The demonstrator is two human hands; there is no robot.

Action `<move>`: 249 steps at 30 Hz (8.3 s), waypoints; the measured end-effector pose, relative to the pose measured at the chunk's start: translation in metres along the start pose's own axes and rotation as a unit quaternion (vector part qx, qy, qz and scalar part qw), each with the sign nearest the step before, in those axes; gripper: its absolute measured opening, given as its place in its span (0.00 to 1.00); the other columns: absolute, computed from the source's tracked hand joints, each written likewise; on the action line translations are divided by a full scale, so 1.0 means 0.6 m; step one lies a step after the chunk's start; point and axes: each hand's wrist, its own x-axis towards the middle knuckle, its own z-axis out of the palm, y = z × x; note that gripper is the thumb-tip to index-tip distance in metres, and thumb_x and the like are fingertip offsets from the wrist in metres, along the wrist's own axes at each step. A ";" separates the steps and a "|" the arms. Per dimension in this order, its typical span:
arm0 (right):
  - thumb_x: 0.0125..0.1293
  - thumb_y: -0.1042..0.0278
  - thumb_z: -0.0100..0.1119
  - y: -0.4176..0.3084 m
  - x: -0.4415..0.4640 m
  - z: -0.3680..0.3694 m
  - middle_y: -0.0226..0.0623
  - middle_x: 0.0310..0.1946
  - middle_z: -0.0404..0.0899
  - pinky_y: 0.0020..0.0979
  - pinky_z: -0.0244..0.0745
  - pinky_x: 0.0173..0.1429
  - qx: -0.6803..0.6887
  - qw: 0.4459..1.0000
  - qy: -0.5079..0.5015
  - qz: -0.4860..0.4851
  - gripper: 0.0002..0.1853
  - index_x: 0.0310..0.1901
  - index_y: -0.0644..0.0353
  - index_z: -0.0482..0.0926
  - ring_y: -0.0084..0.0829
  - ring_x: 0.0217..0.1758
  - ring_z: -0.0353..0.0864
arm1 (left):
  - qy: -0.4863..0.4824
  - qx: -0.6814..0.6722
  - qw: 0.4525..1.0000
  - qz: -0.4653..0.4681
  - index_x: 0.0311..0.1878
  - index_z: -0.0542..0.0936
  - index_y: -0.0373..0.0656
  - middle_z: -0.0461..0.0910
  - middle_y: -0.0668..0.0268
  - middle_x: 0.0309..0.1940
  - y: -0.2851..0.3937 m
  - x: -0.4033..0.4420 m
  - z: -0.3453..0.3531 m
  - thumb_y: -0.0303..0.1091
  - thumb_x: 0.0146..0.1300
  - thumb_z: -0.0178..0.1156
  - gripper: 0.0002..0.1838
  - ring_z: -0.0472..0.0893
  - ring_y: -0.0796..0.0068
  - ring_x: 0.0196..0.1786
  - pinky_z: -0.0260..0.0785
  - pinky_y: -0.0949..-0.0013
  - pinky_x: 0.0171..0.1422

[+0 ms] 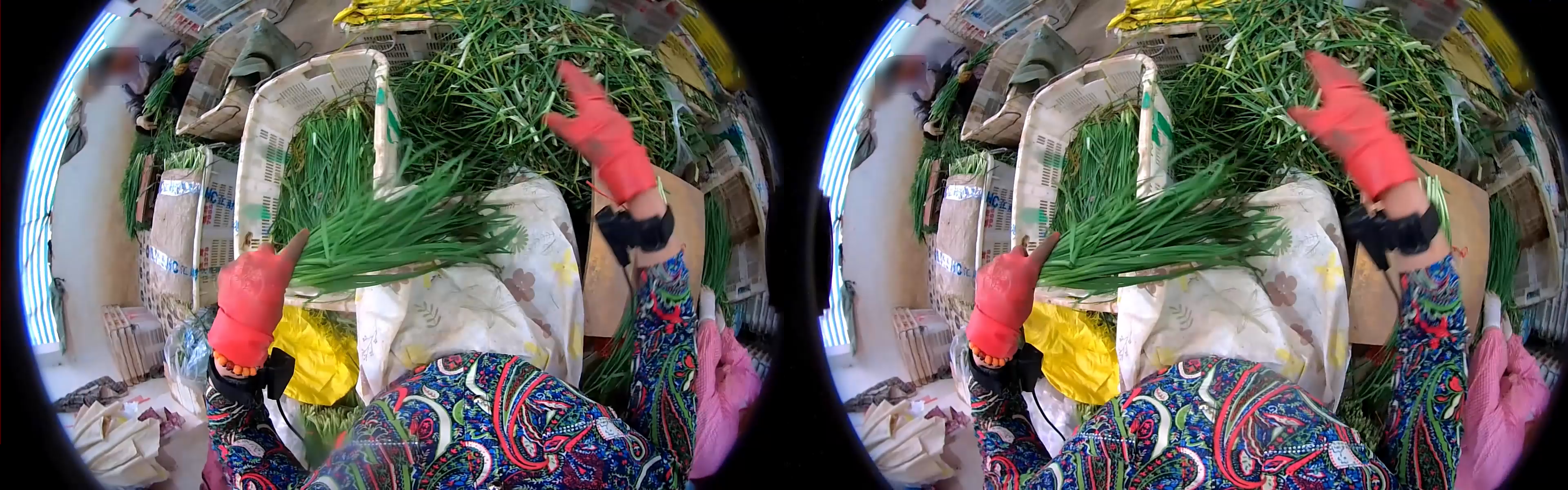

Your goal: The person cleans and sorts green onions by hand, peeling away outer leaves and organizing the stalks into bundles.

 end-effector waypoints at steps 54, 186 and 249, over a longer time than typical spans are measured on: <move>0.50 0.68 0.52 -0.329 -0.120 0.177 0.41 0.26 0.75 0.41 0.72 0.29 0.233 0.859 -0.191 -0.414 0.32 0.61 0.51 0.60 0.45 0.28 0.77 | -0.501 -0.610 0.597 -0.144 0.42 0.76 0.38 0.78 0.62 0.24 -0.027 -0.065 -0.034 0.21 0.41 0.65 0.20 0.76 0.72 0.20 0.68 0.72 0.24; 0.57 0.61 0.54 -0.183 0.315 0.618 0.29 0.12 0.70 0.33 0.72 0.42 0.147 0.922 -0.116 -0.339 0.14 0.44 0.52 0.78 0.30 0.18 0.72 | -0.030 -0.373 0.867 -0.328 0.69 0.37 0.41 0.60 0.50 0.58 0.046 0.733 0.613 0.52 0.38 0.69 0.63 0.63 0.50 0.58 0.57 0.53 0.60; 0.55 0.68 0.59 -0.348 0.282 0.289 0.41 0.48 0.72 0.34 0.72 0.48 0.720 0.691 0.020 -0.060 0.21 0.51 0.61 0.69 0.35 0.44 0.75 | 0.035 -0.583 0.773 -0.247 0.67 0.53 0.49 0.76 0.49 0.42 0.113 0.299 0.446 0.27 0.46 0.57 0.42 0.76 0.52 0.44 0.70 0.62 0.47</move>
